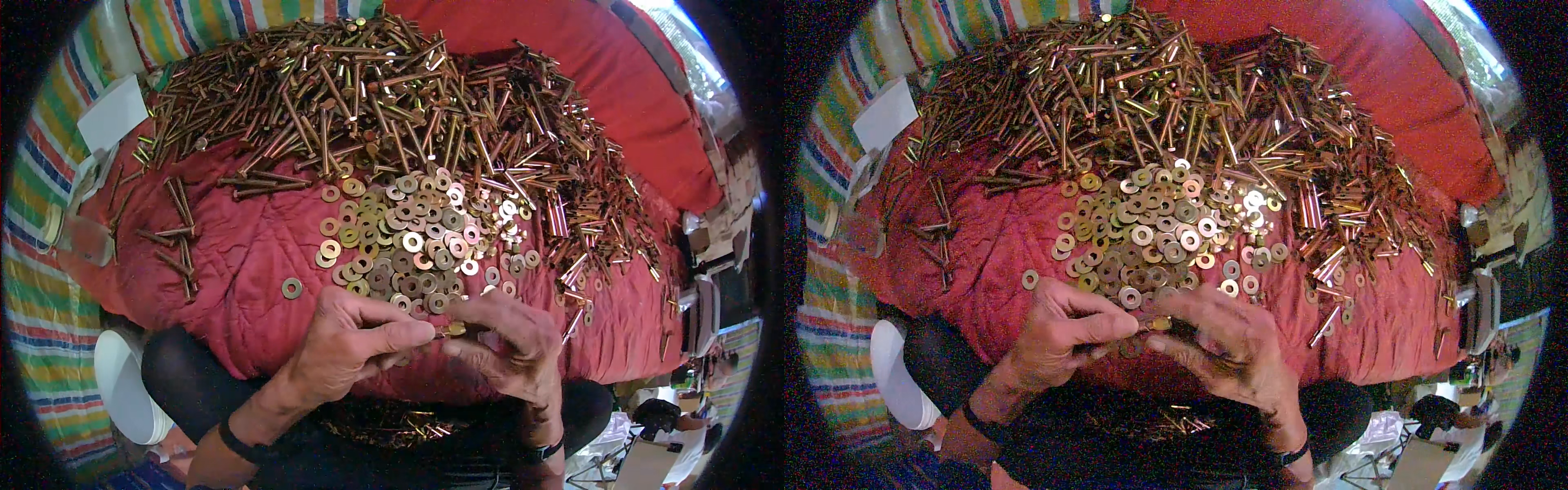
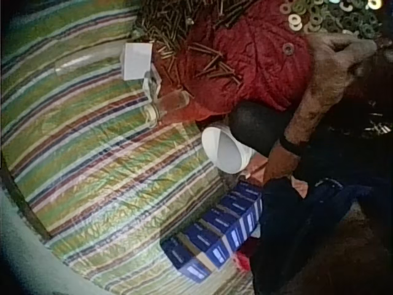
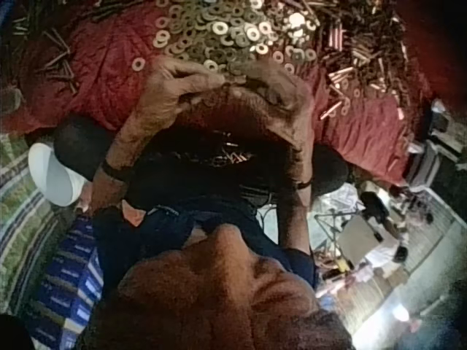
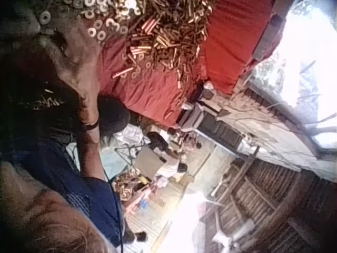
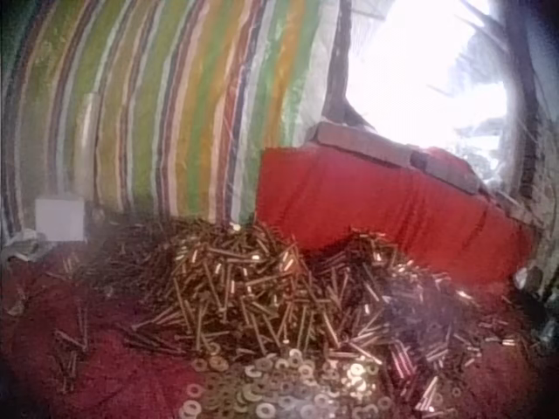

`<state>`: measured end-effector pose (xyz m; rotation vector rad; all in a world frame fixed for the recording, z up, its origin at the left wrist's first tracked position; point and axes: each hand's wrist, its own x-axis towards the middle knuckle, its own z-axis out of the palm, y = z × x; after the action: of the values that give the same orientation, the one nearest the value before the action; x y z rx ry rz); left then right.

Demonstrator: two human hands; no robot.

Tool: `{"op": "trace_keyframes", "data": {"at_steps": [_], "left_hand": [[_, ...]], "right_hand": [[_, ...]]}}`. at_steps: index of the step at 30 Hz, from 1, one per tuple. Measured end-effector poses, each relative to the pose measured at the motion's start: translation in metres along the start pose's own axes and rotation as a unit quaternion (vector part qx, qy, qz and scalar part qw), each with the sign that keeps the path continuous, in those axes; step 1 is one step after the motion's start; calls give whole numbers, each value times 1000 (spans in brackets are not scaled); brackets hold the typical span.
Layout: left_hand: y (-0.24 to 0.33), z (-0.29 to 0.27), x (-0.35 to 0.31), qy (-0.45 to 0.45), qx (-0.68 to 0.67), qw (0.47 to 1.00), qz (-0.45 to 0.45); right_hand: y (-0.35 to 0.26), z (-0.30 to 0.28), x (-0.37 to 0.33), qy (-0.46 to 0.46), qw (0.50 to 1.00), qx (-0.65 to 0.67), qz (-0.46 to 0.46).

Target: The person repeatedly picks up a brass nail and a flat washer, then slides the washer onto the nail shaft. The assembled units are placed back onto the red cloth among many other nails and washers.

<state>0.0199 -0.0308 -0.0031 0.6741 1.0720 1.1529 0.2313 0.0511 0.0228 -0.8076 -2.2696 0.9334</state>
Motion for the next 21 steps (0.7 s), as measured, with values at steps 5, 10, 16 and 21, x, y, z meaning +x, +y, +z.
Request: {"op": "trace_keyframes", "data": {"at_steps": [5,10,16,21], "left_hand": [[3,5,-3,-80,156,984,26],[9,-1,-1,-105,508,805,287],[43,-75,8,367,572,677,282],[33,-113,15,433,679,579,130]], "right_hand": [[-1,-16,2,-117,991,-49,40],[39,-34,16,182,967,-4,178],[138,-61,62,205,968,-137,53],[179,-66,97,126,926,-354,-37]]}}
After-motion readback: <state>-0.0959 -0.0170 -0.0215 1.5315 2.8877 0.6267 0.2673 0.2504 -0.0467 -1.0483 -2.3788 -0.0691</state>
